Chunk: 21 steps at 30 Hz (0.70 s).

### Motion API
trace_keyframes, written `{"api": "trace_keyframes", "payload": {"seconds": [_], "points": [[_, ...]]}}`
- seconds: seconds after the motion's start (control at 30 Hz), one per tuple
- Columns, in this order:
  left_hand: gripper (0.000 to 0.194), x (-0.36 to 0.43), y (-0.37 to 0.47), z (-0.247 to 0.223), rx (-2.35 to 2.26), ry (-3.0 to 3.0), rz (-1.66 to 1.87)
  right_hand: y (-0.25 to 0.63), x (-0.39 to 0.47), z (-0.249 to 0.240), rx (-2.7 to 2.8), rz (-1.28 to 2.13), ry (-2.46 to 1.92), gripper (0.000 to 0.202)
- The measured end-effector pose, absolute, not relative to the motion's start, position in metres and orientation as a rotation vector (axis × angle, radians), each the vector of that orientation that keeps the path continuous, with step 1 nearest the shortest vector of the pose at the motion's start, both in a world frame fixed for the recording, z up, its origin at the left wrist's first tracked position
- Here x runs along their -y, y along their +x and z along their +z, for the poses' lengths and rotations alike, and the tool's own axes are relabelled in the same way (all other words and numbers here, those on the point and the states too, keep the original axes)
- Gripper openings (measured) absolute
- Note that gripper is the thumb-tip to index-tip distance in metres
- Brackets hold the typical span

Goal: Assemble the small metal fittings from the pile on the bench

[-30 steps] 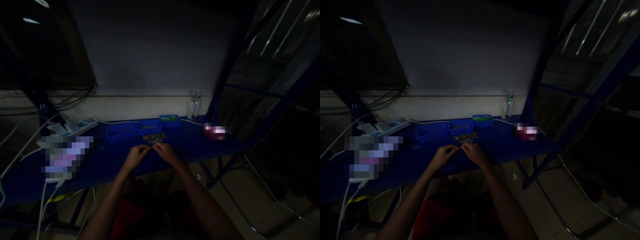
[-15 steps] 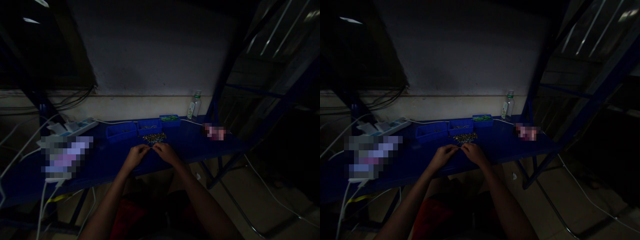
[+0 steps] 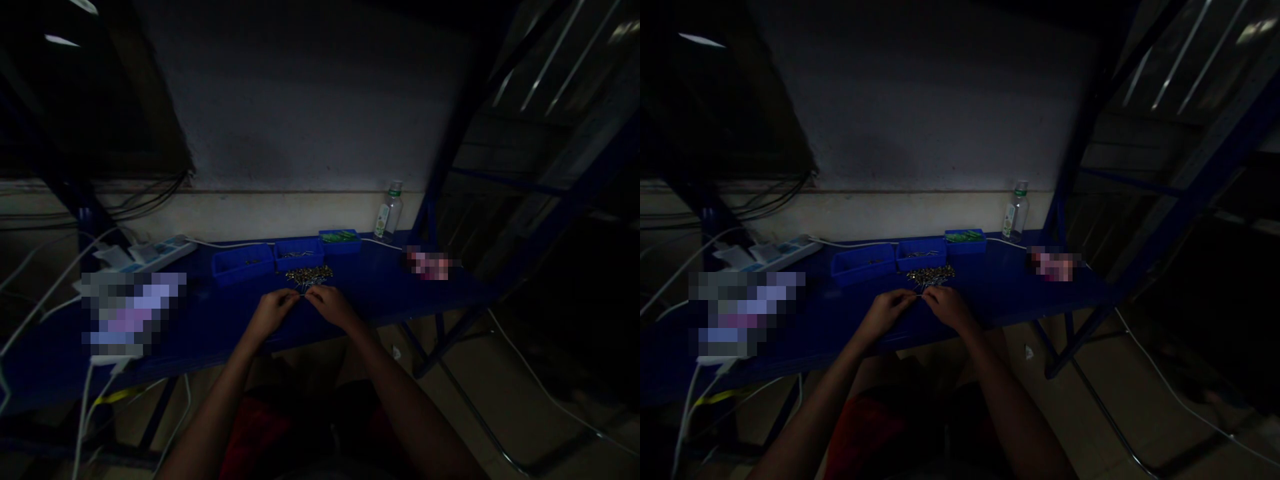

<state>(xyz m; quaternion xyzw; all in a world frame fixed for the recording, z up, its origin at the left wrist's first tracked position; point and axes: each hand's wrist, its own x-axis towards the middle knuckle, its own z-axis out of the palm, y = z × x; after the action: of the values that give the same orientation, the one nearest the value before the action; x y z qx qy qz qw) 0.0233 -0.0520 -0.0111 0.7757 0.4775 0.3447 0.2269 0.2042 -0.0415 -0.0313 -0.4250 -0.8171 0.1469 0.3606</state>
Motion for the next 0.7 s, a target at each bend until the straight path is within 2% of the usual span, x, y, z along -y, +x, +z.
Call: {"api": "trace_keyframes", "payload": {"seconds": [0.7], "points": [[0.033,0.0498,0.0214,-0.014,-1.329,2.131,0.931,0.2035,0.043,-0.0291,2.093,0.398,-1.106,0.016]]}}
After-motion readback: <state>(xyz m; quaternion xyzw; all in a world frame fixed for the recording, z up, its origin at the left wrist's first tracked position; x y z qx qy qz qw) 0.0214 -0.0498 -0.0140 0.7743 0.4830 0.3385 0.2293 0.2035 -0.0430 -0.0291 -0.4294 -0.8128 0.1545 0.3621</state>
